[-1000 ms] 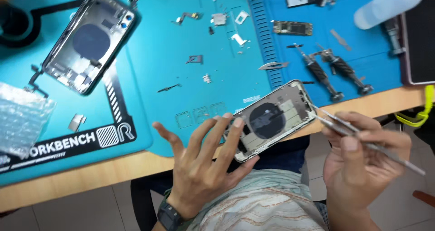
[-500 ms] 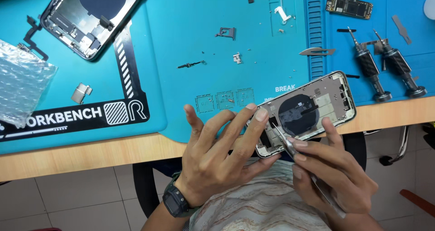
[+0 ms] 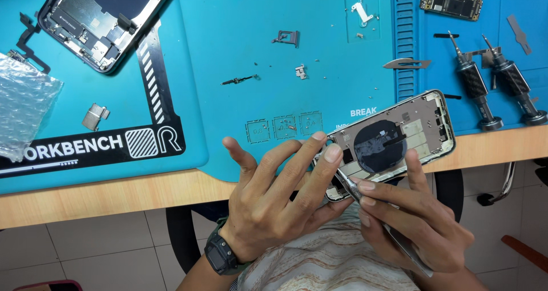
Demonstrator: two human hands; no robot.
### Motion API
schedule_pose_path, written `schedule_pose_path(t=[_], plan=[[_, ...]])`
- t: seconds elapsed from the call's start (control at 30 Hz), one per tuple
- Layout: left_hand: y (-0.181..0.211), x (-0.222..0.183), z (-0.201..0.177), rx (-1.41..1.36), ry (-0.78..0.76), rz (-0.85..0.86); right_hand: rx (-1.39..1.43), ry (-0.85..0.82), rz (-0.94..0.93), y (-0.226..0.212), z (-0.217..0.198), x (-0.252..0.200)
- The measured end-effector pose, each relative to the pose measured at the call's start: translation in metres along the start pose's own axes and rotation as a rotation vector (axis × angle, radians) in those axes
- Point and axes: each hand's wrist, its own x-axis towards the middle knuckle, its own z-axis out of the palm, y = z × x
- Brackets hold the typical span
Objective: The person disassembles a smartphone by removing screws and prying out internal components. They apply a liquid to the battery area and use tweezers to adjust small parts before reassembling the device.
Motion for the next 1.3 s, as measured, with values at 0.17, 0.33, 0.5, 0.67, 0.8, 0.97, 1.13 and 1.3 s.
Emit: schedule_pose_path(t=[0.17, 0.33, 0.5, 0.67, 0.8, 0.97, 1.13, 1.3], plan=[[0.001, -0.002, 0.000, 0.023, 0.001, -0.009, 0.020, -0.045, 0.008, 0.005, 0.001, -0.006], [0.002, -0.003, 0.001, 0.018, -0.006, -0.018, 0.039, -0.034, 0.037, -0.003, -0.002, 0.003], [0.002, -0.004, 0.004, 0.024, -0.010, -0.017, 0.123, -0.062, 0.094, -0.004, -0.023, 0.001], [0.002, -0.006, 0.005, -0.008, -0.017, -0.017, 0.138, 0.050, 0.563, 0.067, -0.052, -0.090], [0.003, -0.006, 0.008, 0.045, 0.027, -0.017, 0.689, 0.276, 0.554, 0.093, -0.051, -0.082], [0.004, -0.005, 0.007, 0.070, 0.031, -0.026, 1.017, 0.247, 0.678, 0.086, -0.065, -0.077], [0.005, -0.002, 0.005, 0.038, 0.013, -0.018, 0.847, 0.186, 0.854, 0.061, -0.061, -0.068], [0.004, -0.001, 0.004, 0.024, -0.003, -0.017, 0.353, -0.080, 0.811, 0.021, -0.067, -0.020]])
